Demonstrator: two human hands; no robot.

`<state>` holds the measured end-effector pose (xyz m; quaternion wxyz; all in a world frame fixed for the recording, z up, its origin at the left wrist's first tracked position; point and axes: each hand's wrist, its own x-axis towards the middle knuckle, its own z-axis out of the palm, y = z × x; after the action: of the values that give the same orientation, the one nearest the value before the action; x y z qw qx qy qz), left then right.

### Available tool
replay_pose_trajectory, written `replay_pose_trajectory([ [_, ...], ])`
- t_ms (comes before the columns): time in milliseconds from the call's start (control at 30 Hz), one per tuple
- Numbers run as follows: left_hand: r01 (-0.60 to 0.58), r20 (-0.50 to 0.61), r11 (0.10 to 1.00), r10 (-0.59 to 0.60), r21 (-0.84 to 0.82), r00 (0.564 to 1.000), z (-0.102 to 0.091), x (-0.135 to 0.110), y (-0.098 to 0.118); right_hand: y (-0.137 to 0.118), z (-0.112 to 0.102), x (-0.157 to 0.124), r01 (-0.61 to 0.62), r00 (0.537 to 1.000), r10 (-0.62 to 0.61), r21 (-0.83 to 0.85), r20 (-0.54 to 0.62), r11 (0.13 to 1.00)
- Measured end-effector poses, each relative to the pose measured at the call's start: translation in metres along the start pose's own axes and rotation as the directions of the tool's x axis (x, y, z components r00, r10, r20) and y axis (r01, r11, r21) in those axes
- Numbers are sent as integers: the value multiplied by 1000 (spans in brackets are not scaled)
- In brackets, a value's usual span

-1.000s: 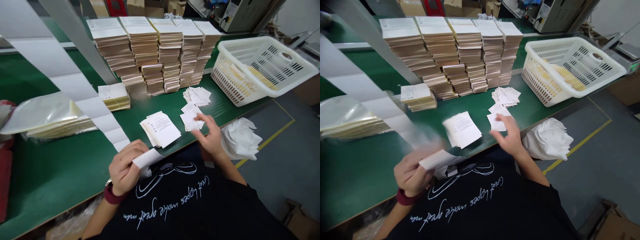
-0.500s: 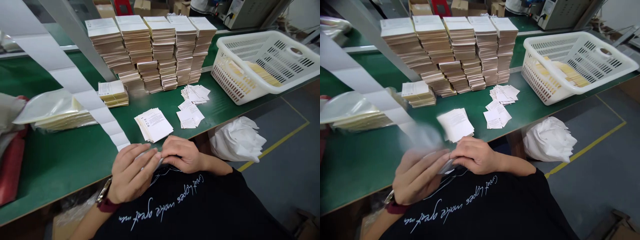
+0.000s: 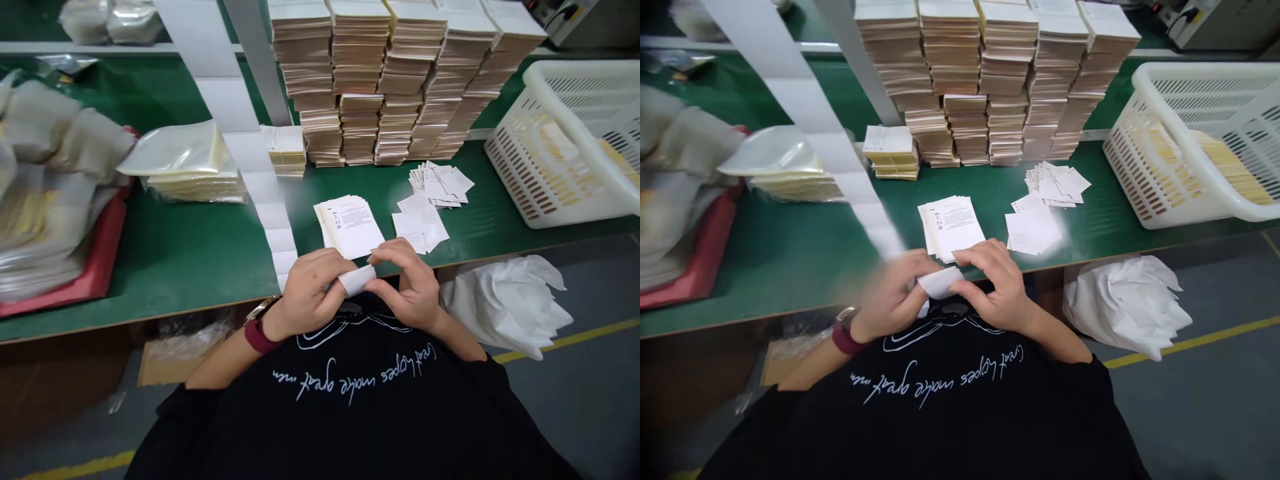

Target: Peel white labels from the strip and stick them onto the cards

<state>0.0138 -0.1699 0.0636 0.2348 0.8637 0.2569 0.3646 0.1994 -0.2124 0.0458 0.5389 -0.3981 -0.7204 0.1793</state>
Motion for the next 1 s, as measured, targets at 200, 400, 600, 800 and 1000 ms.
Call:
replay_pose_trajectory([
  [200, -162, -66, 987, 163, 18, 984, -1, -7, -2, 1, 9, -10, -202, 978, 209, 165, -21, 965],
  [400, -5, -113, 998, -2, -63, 994, 3, -6, 2, -2, 13, -6, -162, 984, 172, 179, -42, 971],
  [600, -37, -169, 999, 37, 3, 985, 6, -7, -1, -5, 7, 0, -37, 996, 42, 63, -77, 997],
  [800, -76, -143, 987, 97, 144, 985, 8, -4, -6, -6, 4, 1, -111, 992, 115, 86, -53, 990],
  [1000, -163, -7, 975, 166, 151, 986, 7, -8, -9, -6, -7, 4, -13, 992, 5, -68, -123, 998],
])
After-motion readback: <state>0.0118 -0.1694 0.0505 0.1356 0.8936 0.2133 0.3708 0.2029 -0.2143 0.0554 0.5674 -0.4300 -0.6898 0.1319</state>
